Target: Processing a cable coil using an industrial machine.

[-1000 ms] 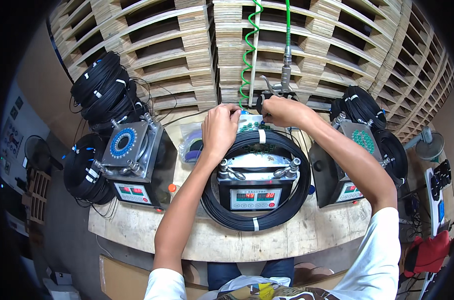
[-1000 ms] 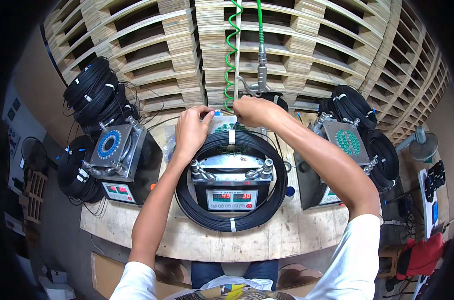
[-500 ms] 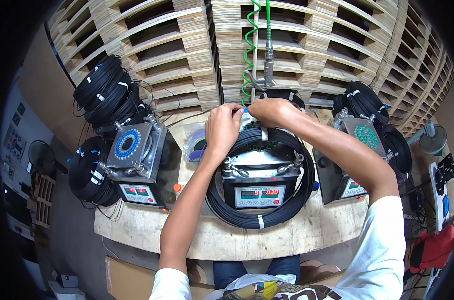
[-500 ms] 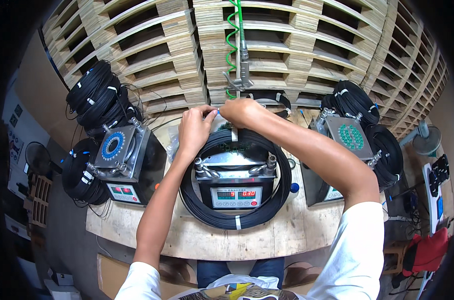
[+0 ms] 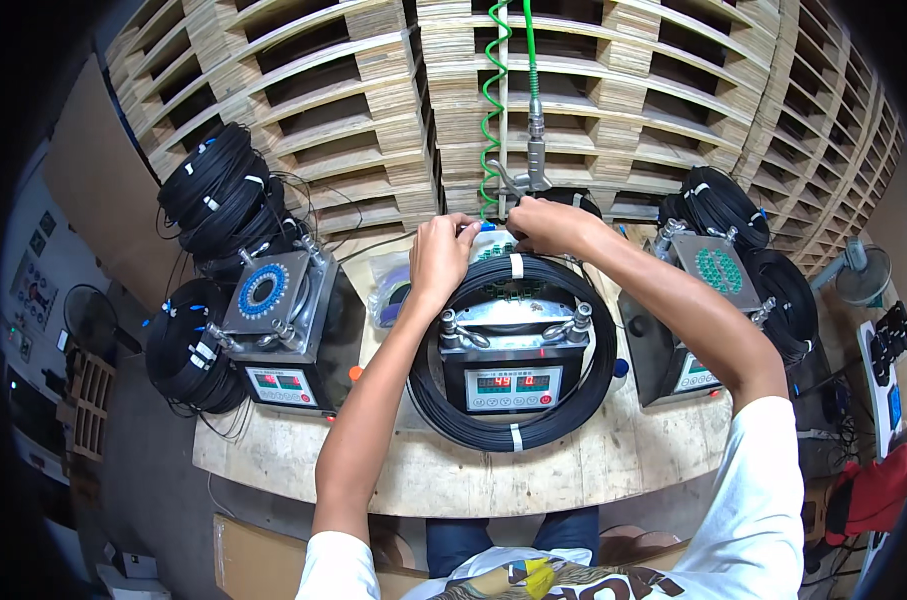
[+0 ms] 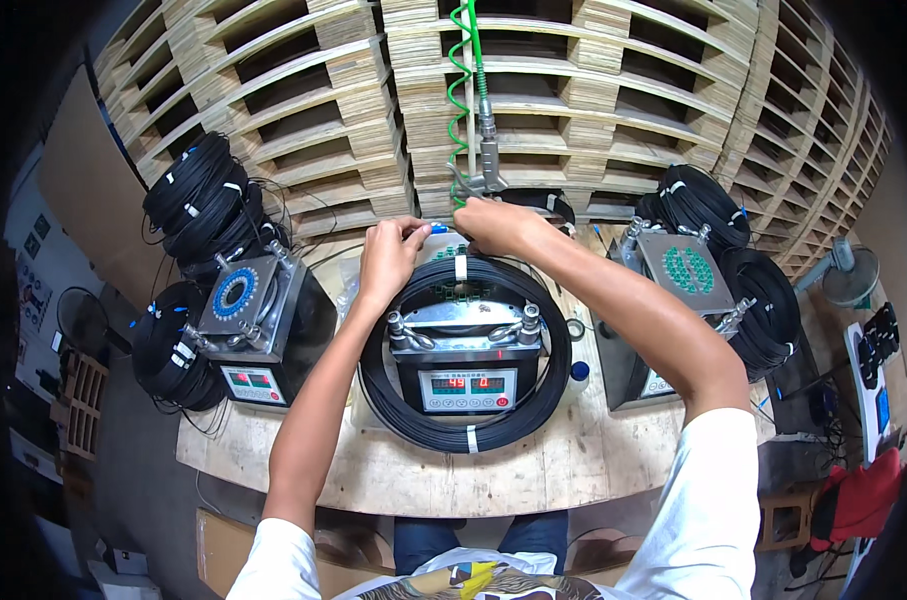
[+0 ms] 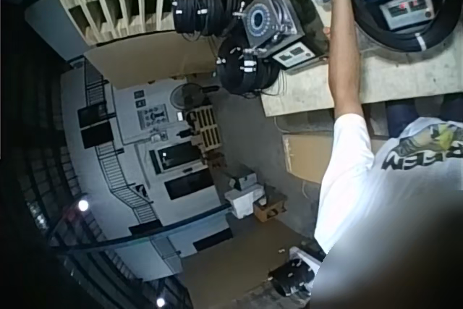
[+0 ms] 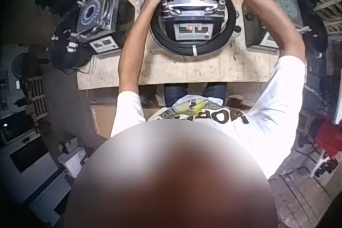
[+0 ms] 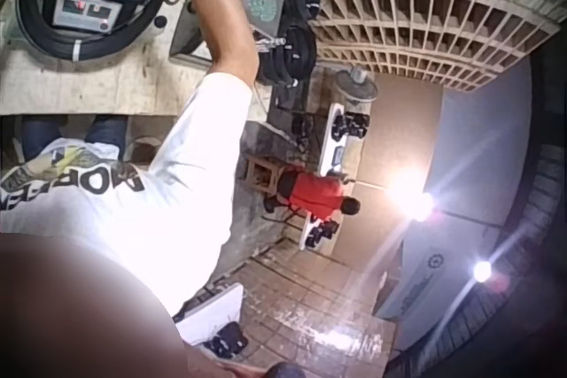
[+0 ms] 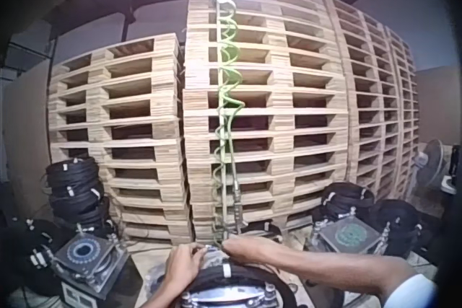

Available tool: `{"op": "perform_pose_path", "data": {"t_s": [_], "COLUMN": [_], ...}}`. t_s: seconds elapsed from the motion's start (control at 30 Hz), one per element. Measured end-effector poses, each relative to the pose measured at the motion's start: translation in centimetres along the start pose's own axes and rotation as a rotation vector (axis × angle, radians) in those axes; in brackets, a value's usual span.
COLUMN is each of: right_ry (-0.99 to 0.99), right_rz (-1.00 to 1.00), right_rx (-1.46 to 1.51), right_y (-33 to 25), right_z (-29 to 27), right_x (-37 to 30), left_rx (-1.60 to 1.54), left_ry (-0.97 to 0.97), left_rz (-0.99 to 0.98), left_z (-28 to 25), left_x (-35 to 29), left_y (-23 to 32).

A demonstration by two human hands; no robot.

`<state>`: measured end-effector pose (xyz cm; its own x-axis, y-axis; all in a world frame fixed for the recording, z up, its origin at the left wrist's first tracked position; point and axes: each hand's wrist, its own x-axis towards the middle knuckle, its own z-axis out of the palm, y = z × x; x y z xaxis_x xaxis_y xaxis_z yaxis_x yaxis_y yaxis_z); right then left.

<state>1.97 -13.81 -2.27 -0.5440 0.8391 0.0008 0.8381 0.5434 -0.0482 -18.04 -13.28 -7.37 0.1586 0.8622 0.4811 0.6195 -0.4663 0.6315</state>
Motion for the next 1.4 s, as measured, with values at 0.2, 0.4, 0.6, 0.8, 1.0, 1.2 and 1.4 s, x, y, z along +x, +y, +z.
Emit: {"op": "perform_pose_path", "data": {"t_s": [0.2, 0.4, 0.6, 0.8, 1.0, 1.2, 1.4], "right_ry": [0.013, 0.217, 0.328, 0.259, 0.280, 0.285, 0.274], "right_rz": [-0.069, 0.062, 0.060, 0.085, 0.065, 0.072, 0.052], "right_rx": [0.234, 0.345, 0.321, 0.355, 0.342, 0.379, 0.379], "right_y": [2.3, 1.8, 2.8, 1.6, 2.3, 2.5, 1.2], "right_z": [0.9, 3.1, 4.1, 3.3, 4.1, 4.0, 3.0], "right_x": [0.0, -1.7, -1.8, -1.8, -1.4, -1.8, -1.9], "left_rx": [-0.053, 0.140, 0.380, 0.395, 0.433, 0.555, 0.661], "left_ry": [-0.082, -0.295, -0.488, -0.608, -0.631, -0.675, -0.687], "left_rz": [0.045, 0.176, 0.304, 0.358, 0.370, 0.296, 0.397], "left_z": [0.2, -2.3, -2.7, -2.2, -1.3, -1.1, -0.9], "left_x": [0.6, 3.1, 5.5, 6.3, 6.6, 6.6, 6.4], "left_y": [0.6, 2.1, 4.2, 4.1, 3.7, 5.8, 6.9]}}
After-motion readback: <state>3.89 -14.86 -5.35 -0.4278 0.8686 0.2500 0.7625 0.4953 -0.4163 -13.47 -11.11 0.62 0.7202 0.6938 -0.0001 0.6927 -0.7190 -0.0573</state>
